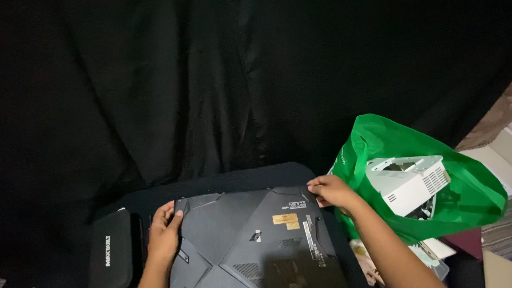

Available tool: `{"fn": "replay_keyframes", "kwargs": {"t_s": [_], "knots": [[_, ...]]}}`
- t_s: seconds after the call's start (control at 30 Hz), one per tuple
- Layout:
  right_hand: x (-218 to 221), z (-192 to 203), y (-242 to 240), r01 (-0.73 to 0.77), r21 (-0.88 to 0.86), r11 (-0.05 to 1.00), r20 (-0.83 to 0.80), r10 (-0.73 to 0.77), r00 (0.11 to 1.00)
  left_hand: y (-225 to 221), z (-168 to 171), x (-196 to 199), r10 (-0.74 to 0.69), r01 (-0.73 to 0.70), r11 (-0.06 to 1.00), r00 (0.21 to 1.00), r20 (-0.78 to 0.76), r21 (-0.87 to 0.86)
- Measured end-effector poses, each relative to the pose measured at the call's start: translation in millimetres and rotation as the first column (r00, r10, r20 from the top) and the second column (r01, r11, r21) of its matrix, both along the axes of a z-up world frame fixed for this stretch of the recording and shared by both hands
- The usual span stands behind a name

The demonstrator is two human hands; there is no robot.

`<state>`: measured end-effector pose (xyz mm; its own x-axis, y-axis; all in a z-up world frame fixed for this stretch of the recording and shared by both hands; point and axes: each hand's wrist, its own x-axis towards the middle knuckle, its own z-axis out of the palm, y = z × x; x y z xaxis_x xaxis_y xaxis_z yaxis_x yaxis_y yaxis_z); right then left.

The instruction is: Disassembling a laptop by removing screws from the back panel and prying the cover off

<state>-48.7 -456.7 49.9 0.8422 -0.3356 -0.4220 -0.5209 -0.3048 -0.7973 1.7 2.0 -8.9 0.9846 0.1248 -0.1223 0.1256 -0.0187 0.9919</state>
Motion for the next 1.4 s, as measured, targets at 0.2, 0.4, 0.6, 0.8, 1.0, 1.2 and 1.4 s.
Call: {"fn": "replay_keyframes", "kwargs": {"t_s": [0.2, 0.4, 0.6, 0.8, 1.0, 1.2, 1.4], "knots": [[-39.3, -5.4, 1.5, 0.091, 0.181, 0.979, 0.008, -0.094, 0.996, 4.6, -33.1, 15.6, -0.020, 0.008, 0.999, 0.970, 0.243, 0.050], [-29.9, -30.2, -11.6, 0.106, 0.149, 0.983, 0.000, -0.107, 0.994, -9.7, 0.9, -3.9, -0.009, -0.117, 0.814, 0.977, 0.213, 0.570], [-37.6, -43.7, -25.6, 0.035, 0.347, 0.937, 0.055, -0.058, 0.997, -121.5, 89.7, -46.8, -0.319, -0.275, 0.550, 0.803, 0.503, 0.789], [-31.6, -90.4, -42.8, -0.134, 0.316, 0.939, 0.330, 0.024, 0.944, -262.9, 94.2, -53.6, -0.634, 0.117, 0.552, 0.702, 0.325, 0.825], [-33.2, -110.6, -52.9, -0.127, 0.313, 0.941, 0.340, 0.014, 0.940, -304.3, 84.8, -55.6, -0.598, 0.234, 0.495, 0.790, 0.133, 0.837], [-61.2, -84.2, -40.2, -0.207, 0.414, 0.887, 0.365, 0.047, 0.930, -316.7, 61.8, -43.6, -0.515, 0.055, 0.506, 0.820, 0.251, 0.861], [-93.2, -69.8, -33.0, -0.173, 0.271, 0.947, 0.253, 0.103, 0.962, -313.5, 72.9, -45.1, -0.511, 0.100, 0.549, 0.826, 0.238, 0.829]]}}
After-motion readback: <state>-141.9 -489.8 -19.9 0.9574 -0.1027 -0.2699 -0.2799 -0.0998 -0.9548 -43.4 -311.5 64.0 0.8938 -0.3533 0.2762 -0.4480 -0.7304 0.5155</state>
